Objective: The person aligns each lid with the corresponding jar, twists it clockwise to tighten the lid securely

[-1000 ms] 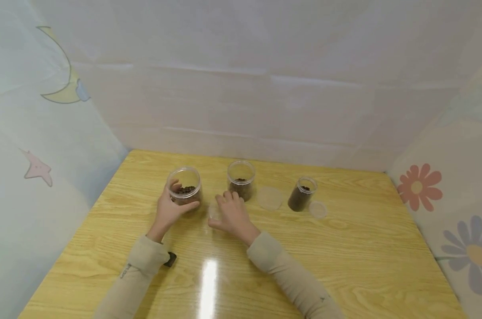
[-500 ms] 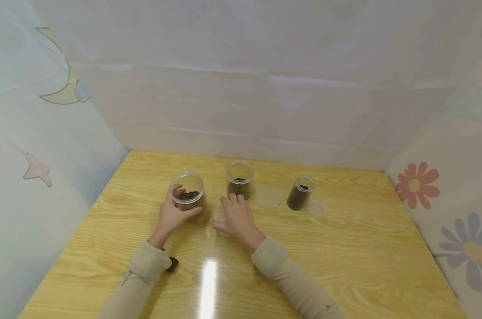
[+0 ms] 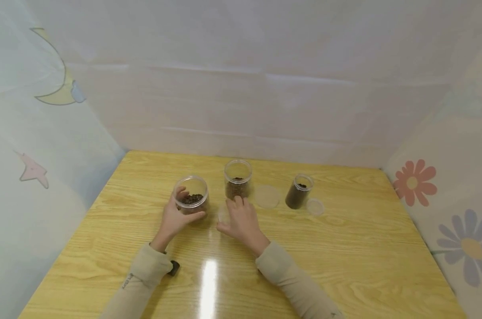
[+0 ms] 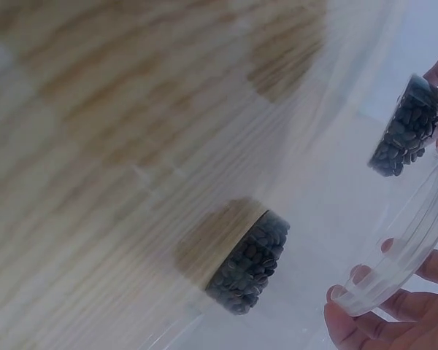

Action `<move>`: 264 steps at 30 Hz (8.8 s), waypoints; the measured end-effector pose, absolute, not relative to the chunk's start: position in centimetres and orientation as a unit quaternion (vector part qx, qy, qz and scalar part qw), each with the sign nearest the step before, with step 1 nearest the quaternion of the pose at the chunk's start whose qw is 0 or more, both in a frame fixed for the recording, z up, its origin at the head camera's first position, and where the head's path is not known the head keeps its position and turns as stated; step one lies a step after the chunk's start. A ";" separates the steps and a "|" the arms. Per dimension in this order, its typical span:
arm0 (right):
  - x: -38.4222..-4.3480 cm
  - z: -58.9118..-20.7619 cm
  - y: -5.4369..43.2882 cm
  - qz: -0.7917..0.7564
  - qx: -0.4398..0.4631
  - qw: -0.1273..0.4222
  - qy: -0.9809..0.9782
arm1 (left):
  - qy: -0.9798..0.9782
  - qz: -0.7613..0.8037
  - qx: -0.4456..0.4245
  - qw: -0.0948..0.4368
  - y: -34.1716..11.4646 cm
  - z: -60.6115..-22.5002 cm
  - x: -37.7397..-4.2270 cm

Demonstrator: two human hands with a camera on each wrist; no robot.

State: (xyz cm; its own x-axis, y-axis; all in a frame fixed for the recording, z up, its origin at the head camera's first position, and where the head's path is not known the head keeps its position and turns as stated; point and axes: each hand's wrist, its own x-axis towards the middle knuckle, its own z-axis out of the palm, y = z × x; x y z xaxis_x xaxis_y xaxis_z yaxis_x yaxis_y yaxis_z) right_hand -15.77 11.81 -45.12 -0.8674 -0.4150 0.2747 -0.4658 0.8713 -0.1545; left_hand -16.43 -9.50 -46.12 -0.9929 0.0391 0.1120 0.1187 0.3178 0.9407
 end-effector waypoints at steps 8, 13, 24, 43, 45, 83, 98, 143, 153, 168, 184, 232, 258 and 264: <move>-15.3 -44.9 12.3 0.104 0.215 0.110 -0.965 | -0.810 -0.582 -0.059 0.044 -8.9 -46.3 -16.2; -15.1 -44.8 12.7 0.109 0.209 0.108 -0.966 | -0.812 -0.578 -0.068 0.045 -8.5 -46.3 -16.1; -14.7 -44.9 13.5 0.120 0.200 0.129 -0.964 | -0.812 -0.575 -0.090 0.040 -7.9 -46.7 -16.0; -14.0 -45.5 15.6 0.111 0.184 0.144 -0.966 | -0.815 -0.568 -0.104 0.041 -6.3 -46.8 -15.7; -14.0 -45.5 15.8 0.111 0.185 0.148 -0.965 | -0.817 -0.566 -0.107 0.038 -6.1 -46.8 -15.6; -13.2 -45.0 19.8 0.117 0.155 0.208 -0.959 | -0.821 -0.547 -0.162 0.009 -3.3 -47.0 -15.4; -12.7 -45.3 20.6 0.136 0.126 0.185 -0.965 | -0.836 -0.516 -0.187 -0.004 -2.9 -46.7 -15.5; -12.1 -45.5 21.9 0.165 0.106 0.142 -0.970 | -0.868 -0.447 -0.209 -0.047 -1.7 -46.9 -15.9; -12.4 -44.7 22.3 0.191 0.109 0.147 -0.964 | -0.874 -0.432 -0.215 -0.051 -1.6 -46.6 -15.9; -12.5 -43.5 22.9 0.208 0.169 0.183 -0.946 | -0.885 -0.399 -0.229 -0.063 -1.9 -46.0 -16.3; -12.1 -41.7 22.4 0.272 0.188 0.135 -0.934 | -0.889 -0.379 -0.240 -0.090 -2.0 -45.2 -16.6; -12.9 -39.4 19.9 0.303 0.231 0.101 -0.919 | -0.908 -0.309 -0.253 -0.123 -1.7 -43.6 -16.7; -13.4 -39.2 18.4 0.300 0.263 0.104 -0.911 | -0.915 -0.286 -0.262 -0.111 -1.3 -43.7 -16.5; -13.5 -39.3 18.3 0.296 0.271 0.109 -0.909 | -0.916 -0.286 -0.259 -0.113 -1.3 -43.6 -16.4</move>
